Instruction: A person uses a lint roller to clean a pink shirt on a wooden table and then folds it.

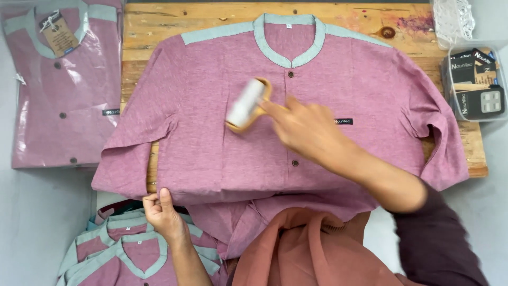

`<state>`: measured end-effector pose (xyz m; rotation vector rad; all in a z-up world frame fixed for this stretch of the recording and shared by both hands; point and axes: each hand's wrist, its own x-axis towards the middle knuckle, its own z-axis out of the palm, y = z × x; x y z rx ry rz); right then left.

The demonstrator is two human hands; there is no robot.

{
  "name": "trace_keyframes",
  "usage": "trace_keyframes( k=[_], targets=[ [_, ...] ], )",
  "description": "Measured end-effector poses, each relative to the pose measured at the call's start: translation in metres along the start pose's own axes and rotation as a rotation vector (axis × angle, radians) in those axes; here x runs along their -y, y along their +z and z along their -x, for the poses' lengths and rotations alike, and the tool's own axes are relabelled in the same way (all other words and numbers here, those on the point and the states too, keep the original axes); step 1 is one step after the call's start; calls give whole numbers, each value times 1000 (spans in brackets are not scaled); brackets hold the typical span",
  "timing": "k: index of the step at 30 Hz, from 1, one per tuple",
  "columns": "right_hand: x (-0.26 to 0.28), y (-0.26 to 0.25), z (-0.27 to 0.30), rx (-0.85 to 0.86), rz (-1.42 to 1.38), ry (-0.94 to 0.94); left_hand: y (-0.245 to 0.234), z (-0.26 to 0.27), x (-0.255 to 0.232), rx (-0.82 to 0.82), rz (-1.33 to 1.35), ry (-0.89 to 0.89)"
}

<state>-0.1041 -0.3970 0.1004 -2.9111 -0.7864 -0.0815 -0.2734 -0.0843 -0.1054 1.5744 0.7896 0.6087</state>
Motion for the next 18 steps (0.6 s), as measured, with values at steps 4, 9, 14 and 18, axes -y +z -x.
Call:
trace_keyframes(
  k=[4, 9, 14, 18],
  targets=[
    [36, 40, -88, -27, -154, -54, 0, 3, -7, 13, 18, 14],
    [30, 39, -83, 5, -279, -162, 2, 1, -4, 4, 39, -19],
    [9, -6, 37, 90, -60, -69, -2, -3, 10, -10, 34, -1],
    [13, -29, 69, 70, 195, 47, 2, -3, 11, -18, 80, 15]
  ],
)
